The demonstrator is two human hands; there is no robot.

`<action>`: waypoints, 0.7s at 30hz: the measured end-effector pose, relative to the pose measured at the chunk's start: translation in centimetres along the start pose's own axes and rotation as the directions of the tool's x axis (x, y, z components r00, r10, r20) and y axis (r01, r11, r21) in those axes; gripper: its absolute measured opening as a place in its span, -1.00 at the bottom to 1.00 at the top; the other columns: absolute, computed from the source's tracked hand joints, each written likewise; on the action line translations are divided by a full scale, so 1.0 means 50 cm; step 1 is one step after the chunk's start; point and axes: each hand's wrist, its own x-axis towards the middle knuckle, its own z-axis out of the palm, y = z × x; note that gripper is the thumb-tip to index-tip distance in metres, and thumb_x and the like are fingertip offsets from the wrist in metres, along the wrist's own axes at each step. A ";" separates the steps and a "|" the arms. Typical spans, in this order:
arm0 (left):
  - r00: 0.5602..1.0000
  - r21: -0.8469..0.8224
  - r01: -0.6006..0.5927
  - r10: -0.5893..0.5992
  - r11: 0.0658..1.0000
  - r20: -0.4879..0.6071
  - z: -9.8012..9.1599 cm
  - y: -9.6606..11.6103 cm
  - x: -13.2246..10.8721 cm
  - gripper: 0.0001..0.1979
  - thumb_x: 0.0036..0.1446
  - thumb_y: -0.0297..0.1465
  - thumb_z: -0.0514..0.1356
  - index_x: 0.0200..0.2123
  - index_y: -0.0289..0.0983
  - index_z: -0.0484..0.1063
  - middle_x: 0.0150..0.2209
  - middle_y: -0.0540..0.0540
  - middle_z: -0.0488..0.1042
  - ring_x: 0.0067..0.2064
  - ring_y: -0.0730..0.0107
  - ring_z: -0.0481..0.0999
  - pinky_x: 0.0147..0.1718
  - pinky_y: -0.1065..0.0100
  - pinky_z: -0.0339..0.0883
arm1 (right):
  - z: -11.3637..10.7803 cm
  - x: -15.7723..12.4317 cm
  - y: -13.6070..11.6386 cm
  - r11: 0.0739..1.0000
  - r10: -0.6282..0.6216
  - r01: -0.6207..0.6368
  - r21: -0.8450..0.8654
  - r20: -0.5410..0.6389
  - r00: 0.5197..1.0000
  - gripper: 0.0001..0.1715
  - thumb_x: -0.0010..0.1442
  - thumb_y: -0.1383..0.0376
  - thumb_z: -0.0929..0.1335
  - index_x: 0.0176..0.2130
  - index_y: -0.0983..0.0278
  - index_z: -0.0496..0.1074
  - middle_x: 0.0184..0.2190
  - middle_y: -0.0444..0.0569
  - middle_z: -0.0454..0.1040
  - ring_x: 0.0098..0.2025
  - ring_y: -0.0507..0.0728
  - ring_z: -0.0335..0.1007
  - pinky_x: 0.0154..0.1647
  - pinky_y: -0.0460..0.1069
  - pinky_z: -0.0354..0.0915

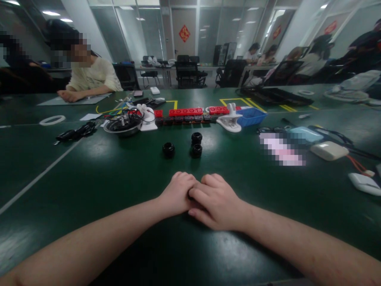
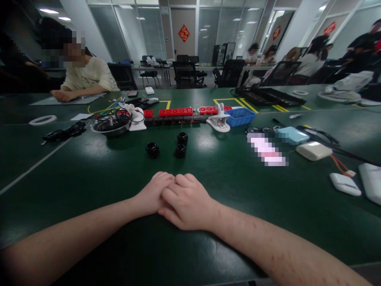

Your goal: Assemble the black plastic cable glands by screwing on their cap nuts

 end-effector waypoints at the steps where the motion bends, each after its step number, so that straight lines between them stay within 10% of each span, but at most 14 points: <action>1: 1.000 0.000 -0.003 0.003 1.000 0.010 0.000 0.000 0.000 -0.91 -0.08 -0.39 0.17 -0.43 -0.24 0.34 -0.38 0.01 0.36 -0.28 0.32 0.30 -0.20 0.25 0.13 | 0.001 -0.002 -0.003 1.000 -0.023 0.023 -0.018 0.003 1.000 -0.69 0.17 0.13 0.18 -0.37 0.30 0.32 -0.39 -0.01 0.37 -0.36 0.12 0.10 -0.34 0.04 0.00; 21: 0.999 0.016 0.028 -0.028 0.999 -0.016 -0.009 0.005 -0.003 -0.86 -0.11 -0.44 0.13 -0.38 -0.25 0.35 -0.34 -0.02 0.40 -0.23 0.28 0.32 -0.15 0.21 0.11 | 0.004 -0.026 -0.008 0.998 -0.069 0.069 0.002 -0.069 0.995 -0.74 0.18 0.26 0.15 -0.33 0.31 0.36 -0.54 -0.04 0.36 -0.43 0.10 0.12 -0.42 0.02 0.00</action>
